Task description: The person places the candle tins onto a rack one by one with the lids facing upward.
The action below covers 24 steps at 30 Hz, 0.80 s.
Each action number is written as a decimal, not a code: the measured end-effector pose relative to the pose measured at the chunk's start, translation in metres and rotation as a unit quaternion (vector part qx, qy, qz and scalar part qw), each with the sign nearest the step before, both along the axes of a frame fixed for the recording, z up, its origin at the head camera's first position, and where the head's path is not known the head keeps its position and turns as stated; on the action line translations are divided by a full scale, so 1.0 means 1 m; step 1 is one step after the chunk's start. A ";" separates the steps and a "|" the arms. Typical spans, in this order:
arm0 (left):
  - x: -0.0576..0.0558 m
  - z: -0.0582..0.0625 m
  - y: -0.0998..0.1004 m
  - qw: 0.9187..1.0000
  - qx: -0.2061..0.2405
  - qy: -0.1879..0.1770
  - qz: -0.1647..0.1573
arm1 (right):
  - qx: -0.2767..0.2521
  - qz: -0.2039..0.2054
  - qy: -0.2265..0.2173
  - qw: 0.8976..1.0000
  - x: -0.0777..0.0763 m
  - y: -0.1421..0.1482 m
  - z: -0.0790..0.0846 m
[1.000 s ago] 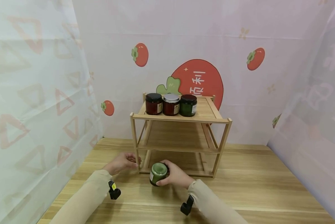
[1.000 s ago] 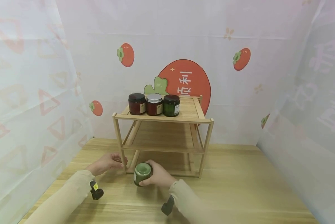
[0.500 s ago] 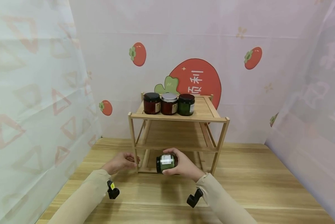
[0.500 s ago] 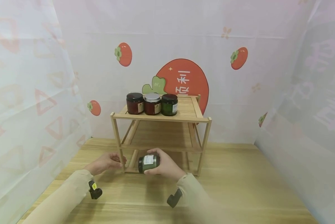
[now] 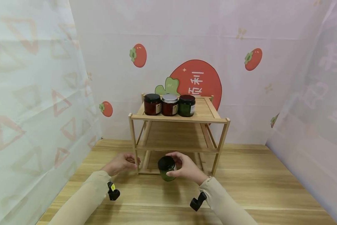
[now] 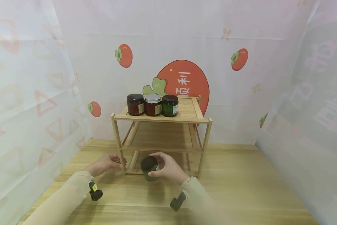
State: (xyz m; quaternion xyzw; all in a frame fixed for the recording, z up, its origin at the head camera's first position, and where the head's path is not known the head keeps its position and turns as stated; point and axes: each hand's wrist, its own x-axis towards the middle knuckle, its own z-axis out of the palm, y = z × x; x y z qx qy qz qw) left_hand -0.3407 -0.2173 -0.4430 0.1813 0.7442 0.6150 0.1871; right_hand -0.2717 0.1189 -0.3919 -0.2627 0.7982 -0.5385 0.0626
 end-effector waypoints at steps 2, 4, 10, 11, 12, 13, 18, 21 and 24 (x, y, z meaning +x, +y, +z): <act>0.001 0.000 0.000 1.000 0.000 0.000 0.003 | -0.011 -0.005 -0.003 1.000 0.000 0.002 0.001; 0.001 0.001 0.001 1.000 -0.001 0.001 0.006 | -0.022 -0.011 -0.006 1.000 0.000 0.004 0.004; 0.002 0.002 0.001 1.000 -0.005 0.002 0.014 | -0.042 -0.019 0.005 0.999 0.001 0.010 0.013; 0.002 0.002 0.001 1.000 -0.005 0.001 0.013 | -0.045 -0.019 0.009 0.999 0.002 0.012 0.015; 0.002 0.002 0.001 1.000 -0.006 0.001 0.013 | -0.048 -0.019 0.012 0.999 0.002 0.013 0.017; 0.002 0.002 0.001 1.000 -0.006 0.001 0.013 | -0.052 -0.019 0.015 0.998 0.003 0.014 0.018; 0.002 0.001 0.001 1.000 -0.003 0.001 0.011 | -0.075 -0.020 0.009 0.997 0.006 0.021 0.029; 0.001 0.001 0.001 1.000 -0.004 0.001 0.009 | -0.088 -0.020 0.014 0.996 0.008 0.025 0.036; 0.000 0.000 0.001 1.000 -0.004 0.003 0.006 | -0.103 -0.022 0.024 0.994 0.009 0.030 0.042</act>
